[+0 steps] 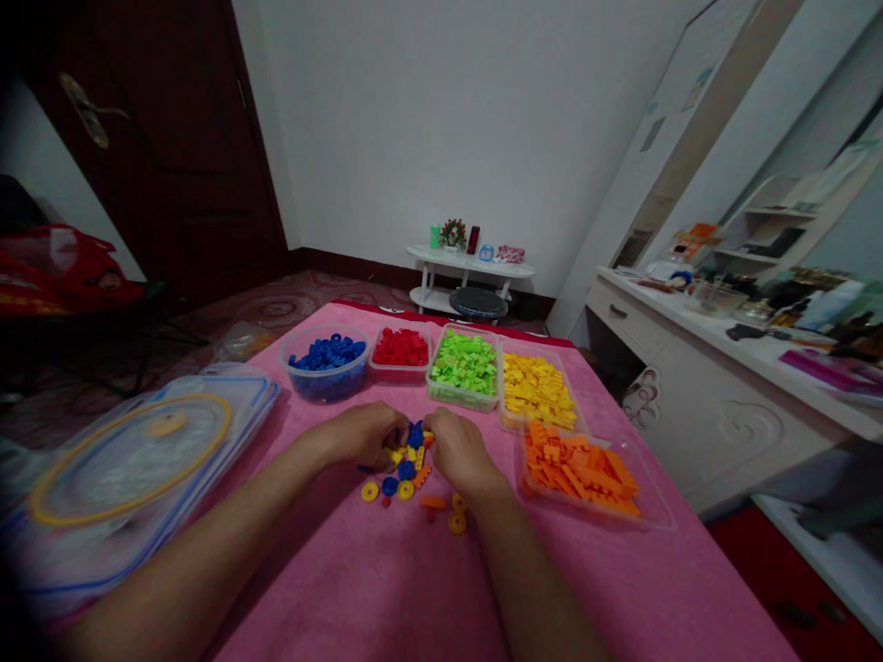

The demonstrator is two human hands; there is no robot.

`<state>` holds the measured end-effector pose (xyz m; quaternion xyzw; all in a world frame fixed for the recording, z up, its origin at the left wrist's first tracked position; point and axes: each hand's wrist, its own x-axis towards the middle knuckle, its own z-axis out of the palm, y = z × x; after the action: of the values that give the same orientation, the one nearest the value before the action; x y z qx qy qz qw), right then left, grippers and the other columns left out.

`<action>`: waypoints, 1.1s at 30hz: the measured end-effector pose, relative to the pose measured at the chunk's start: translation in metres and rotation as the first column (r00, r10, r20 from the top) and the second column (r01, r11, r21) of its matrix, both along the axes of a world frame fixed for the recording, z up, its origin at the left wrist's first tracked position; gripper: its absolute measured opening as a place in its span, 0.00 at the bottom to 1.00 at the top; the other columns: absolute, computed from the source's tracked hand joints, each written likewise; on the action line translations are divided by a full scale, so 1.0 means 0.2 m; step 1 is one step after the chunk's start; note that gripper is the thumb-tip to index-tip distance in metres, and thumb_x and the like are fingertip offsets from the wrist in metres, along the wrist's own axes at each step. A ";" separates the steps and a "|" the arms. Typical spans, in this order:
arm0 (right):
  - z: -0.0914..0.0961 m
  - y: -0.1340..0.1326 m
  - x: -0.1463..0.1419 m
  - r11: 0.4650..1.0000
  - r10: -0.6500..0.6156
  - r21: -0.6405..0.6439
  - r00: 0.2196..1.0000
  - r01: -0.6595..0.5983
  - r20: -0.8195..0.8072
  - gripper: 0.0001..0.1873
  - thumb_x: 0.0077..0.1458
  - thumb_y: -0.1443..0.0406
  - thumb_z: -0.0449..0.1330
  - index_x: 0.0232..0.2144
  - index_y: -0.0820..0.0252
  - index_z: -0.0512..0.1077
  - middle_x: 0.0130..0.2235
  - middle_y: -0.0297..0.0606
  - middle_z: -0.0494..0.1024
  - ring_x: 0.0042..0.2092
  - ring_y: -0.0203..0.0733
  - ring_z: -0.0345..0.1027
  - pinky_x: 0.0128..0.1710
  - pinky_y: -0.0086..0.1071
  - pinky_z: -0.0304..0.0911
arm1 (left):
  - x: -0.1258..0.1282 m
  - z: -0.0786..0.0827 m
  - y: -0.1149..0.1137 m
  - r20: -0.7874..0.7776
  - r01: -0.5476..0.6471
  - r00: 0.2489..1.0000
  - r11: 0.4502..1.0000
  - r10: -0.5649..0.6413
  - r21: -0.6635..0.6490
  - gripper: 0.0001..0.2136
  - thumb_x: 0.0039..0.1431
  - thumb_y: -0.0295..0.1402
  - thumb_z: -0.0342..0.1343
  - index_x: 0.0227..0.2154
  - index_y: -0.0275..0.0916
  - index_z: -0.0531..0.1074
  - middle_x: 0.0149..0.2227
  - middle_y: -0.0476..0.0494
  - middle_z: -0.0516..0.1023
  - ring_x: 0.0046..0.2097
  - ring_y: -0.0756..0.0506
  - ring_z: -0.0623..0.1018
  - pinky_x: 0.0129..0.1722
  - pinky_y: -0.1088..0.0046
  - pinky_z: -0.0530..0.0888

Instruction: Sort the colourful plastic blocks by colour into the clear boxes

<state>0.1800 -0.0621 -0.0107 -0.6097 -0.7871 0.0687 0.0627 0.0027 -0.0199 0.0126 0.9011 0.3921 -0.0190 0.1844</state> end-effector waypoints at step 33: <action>0.05 -0.01 -0.18 0.667 -0.744 -0.432 -0.511 -0.607 -0.430 0.14 0.60 0.55 0.52 0.32 0.60 0.63 0.12 0.20 0.56 0.13 0.28 0.56 0.12 0.16 0.38 | 0.07 0.10 -0.03 0.663 -0.050 0.746 0.987 -0.063 0.151 0.09 0.45 0.31 0.64 0.32 0.40 0.78 0.34 0.49 0.79 0.37 0.47 0.75 0.39 0.74 0.69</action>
<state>0.1437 -0.0631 -0.0007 -0.2384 -0.0870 0.8476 0.4661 0.0167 -0.0268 0.0331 0.8616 0.2977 0.3340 0.2396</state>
